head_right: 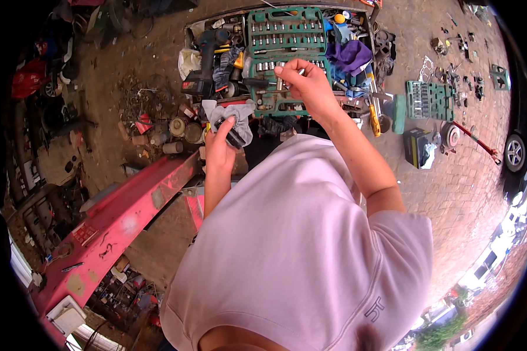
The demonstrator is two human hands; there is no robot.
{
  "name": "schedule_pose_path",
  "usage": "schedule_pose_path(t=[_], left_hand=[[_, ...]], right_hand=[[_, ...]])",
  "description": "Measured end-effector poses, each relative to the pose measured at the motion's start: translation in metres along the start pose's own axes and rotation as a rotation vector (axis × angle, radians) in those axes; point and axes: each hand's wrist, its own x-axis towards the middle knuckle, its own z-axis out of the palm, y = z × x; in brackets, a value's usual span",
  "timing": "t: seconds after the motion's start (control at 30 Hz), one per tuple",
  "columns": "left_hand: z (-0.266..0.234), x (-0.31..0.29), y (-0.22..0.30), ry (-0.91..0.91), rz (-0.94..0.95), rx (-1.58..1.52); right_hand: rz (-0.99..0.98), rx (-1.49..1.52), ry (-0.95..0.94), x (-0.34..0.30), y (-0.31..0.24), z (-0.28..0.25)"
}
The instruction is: The person wipes a small metal part with a cloth, then places it into a green tool case. They continue to pick up and wipe other small parts, placing them into the case. Finally, they pick up a plastic bag and walk across the workshop.
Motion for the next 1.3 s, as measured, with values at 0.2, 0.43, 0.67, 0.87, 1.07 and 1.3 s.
schedule_pose_path(t=[0.2,0.43,0.67,0.87,1.07,1.3], left_hand=[[-0.006,0.002,-0.005,0.009,0.0,0.014],[-0.005,0.002,-0.002,0.019,-0.001,0.009],[-0.001,0.002,-0.002,0.035,-0.008,0.02],[0.001,0.003,-0.002,0.029,-0.019,0.017],[0.003,0.003,-0.001,0.024,-0.013,0.022],[0.004,0.0,-0.003,0.045,-0.01,0.007]], right_hand=[[0.022,-0.046,0.11,-0.001,0.004,-0.002],[0.021,-0.013,0.09,0.002,0.008,-0.004],[0.021,0.269,-0.243,-0.001,0.009,-0.005],[-0.031,0.357,-0.426,-0.004,0.009,-0.001],[-0.099,0.361,-0.513,-0.008,0.007,0.002],[-0.155,-0.009,-0.02,0.008,-0.003,-0.04]])
